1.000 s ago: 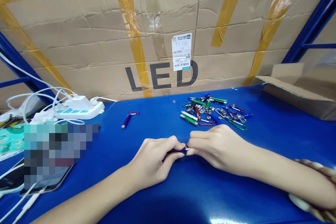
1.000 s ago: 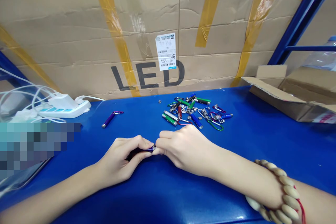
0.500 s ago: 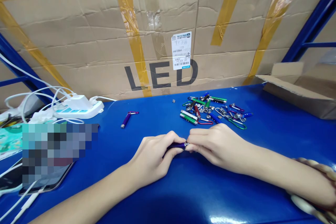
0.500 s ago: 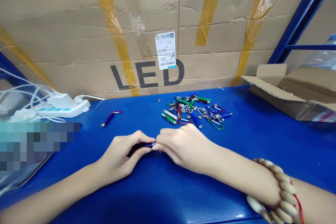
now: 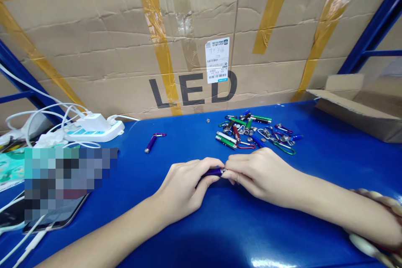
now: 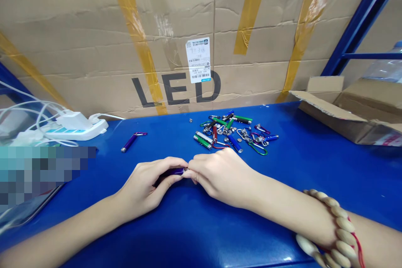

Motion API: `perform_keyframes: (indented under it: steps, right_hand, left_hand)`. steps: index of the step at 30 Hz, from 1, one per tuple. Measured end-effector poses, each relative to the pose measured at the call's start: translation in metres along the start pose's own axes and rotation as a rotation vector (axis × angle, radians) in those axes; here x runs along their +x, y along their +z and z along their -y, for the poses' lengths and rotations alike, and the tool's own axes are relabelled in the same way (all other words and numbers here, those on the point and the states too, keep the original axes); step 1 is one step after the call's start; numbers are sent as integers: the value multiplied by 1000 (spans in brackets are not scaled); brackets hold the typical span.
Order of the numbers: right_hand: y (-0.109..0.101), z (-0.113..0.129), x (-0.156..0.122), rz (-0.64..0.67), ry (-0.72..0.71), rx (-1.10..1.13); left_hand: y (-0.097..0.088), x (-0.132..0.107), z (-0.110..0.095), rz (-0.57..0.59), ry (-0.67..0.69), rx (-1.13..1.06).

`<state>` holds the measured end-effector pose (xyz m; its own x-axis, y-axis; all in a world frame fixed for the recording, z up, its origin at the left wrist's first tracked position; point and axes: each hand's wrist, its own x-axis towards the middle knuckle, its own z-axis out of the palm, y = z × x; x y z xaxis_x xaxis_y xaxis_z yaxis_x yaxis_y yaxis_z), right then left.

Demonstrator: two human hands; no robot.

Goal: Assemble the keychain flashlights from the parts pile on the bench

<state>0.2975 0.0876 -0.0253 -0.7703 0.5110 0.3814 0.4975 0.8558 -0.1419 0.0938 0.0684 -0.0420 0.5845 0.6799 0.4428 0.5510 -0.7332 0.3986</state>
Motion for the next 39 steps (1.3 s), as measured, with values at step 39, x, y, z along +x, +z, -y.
perform_keyframes:
  steps: [39]
  right_hand:
    - [-7,-5,-4,-300,-176,-175]
  left_hand:
    - [-4,3,-5,146,-59,-83]
